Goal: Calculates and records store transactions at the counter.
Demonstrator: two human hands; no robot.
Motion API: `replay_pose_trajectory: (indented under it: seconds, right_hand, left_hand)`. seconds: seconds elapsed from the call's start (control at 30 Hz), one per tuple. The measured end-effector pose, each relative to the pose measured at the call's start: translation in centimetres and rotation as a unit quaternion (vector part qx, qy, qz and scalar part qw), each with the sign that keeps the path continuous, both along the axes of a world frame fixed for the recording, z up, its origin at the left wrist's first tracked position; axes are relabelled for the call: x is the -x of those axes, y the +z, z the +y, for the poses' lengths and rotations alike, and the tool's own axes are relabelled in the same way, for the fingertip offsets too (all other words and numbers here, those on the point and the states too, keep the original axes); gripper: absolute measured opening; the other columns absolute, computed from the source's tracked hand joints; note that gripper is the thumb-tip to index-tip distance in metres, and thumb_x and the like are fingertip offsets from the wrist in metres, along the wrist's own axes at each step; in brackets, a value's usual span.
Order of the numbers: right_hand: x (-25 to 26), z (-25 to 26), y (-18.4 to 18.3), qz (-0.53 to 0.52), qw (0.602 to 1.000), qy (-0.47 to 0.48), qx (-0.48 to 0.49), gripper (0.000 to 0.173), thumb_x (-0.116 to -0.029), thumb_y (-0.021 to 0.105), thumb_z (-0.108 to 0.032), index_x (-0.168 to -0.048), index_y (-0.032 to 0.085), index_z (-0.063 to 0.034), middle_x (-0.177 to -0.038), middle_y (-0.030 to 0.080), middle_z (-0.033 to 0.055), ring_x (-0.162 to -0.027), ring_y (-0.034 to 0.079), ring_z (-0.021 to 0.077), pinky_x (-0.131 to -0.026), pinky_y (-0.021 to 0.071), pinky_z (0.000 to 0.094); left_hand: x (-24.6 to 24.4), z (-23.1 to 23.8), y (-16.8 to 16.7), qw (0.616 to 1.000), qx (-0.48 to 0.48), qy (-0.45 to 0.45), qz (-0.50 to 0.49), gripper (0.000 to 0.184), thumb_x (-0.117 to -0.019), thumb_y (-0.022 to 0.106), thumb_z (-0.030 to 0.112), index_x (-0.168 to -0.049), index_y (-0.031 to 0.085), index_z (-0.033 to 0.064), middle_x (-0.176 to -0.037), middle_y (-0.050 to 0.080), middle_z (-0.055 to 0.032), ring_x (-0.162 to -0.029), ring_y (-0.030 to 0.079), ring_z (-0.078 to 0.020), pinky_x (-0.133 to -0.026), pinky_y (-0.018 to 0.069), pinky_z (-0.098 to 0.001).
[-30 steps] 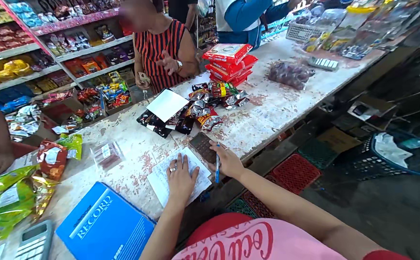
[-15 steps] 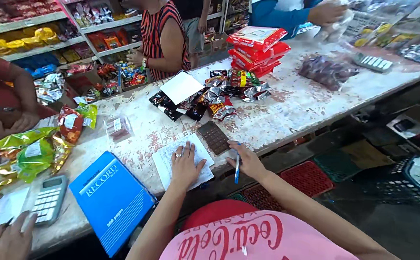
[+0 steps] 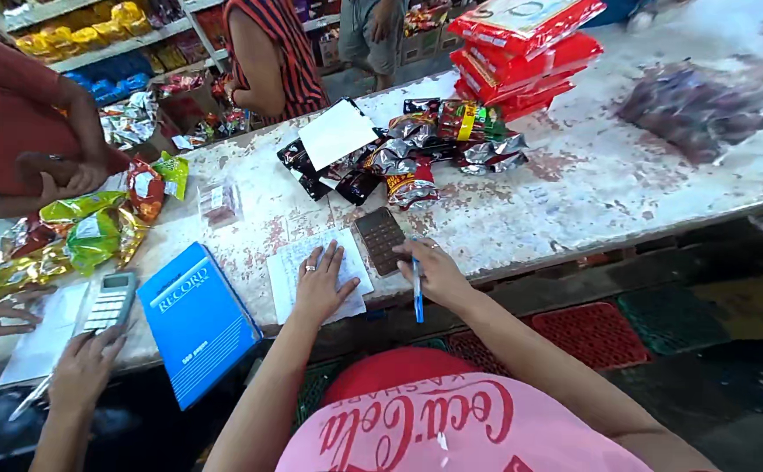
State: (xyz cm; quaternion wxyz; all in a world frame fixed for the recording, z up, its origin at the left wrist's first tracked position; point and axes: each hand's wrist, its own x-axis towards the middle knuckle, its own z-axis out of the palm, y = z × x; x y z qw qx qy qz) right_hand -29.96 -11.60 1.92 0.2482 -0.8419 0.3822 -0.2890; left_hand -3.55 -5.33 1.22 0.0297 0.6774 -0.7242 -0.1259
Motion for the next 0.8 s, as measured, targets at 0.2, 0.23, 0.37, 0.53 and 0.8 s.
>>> replay_pose_trajectory:
  seconds: [0.2, 0.23, 0.37, 0.53, 0.8]
  right_hand:
    - [-2.6, 0.1, -0.4, 0.067, 0.992, 0.079, 0.065, 0.029, -0.1031, 0.049, -0.023, -0.121, 0.067, -0.009, -0.117, 0.074, 0.0092, -0.132, 0.056, 0.0397, -0.113, 0.0332, 0.0671]
    - [-3.0, -0.2, -0.3, 0.063, 0.992, 0.066, 0.084, 0.03, -0.1034, 0.048, -0.025, -0.12, 0.068, -0.0086, -0.115, 0.074, 0.0094, -0.13, 0.058, 0.0396, -0.112, 0.0348, 0.0666]
    - [-3.7, -0.9, 0.3, 0.127, 0.99, 0.062, 0.028, 0.034, -0.1062, 0.048, -0.029, -0.129, 0.064, -0.0097, -0.127, 0.07, 0.0094, -0.141, 0.047, 0.0375, -0.12, 0.0243, 0.0637]
    - [-2.1, 0.8, -0.6, 0.075, 0.992, 0.009, 0.105, 0.03, -0.1029, 0.049, -0.026, -0.117, 0.069, -0.0083, -0.112, 0.075, 0.0088, -0.126, 0.061, 0.0375, -0.112, 0.036, 0.0637]
    - [0.5, 1.0, -1.1, 0.078, 0.991, -0.093, 0.056, 0.031, -0.1019, 0.052, -0.023, -0.12, 0.07, -0.0069, -0.117, 0.074, 0.011, -0.125, 0.06, 0.0412, -0.111, 0.039, 0.0625]
  left_hand:
    - [-0.2, -0.4, -0.1, 1.0, -0.002, -0.002, 0.0, 0.084, -0.0994, 0.024, 0.072, -0.162, 0.031, 0.0167, -0.17, 0.025, -0.0018, -0.156, 0.02, -0.0318, -0.122, 0.0184, -0.0568]
    - [-0.3, -0.5, -0.1, 1.0, -0.001, -0.003, 0.004, 0.084, -0.0992, 0.023, 0.073, -0.162, 0.031, 0.0167, -0.17, 0.025, -0.0019, -0.156, 0.02, -0.0316, -0.122, 0.0181, -0.0563]
    - [-0.4, -0.3, -0.3, 1.0, 0.0, -0.005, 0.008, 0.084, -0.0989, 0.023, 0.072, -0.162, 0.031, 0.018, -0.169, 0.026, -0.0018, -0.156, 0.021, -0.0312, -0.122, 0.0185, -0.056]
    - [-0.4, -0.1, 0.2, 0.999, -0.002, -0.02, 0.025, 0.08, -0.0998, 0.026, 0.071, -0.159, 0.037, 0.0176, -0.168, 0.03, -0.0036, -0.156, 0.021, -0.0355, -0.122, 0.0183, -0.059]
    - [-0.6, 0.2, -0.4, 0.999, 0.031, -0.041, 0.016, 0.084, -0.0991, 0.024, 0.073, -0.157, 0.042, 0.0143, -0.165, 0.035, -0.0079, -0.154, 0.026, -0.0394, -0.12, 0.0231, -0.061]
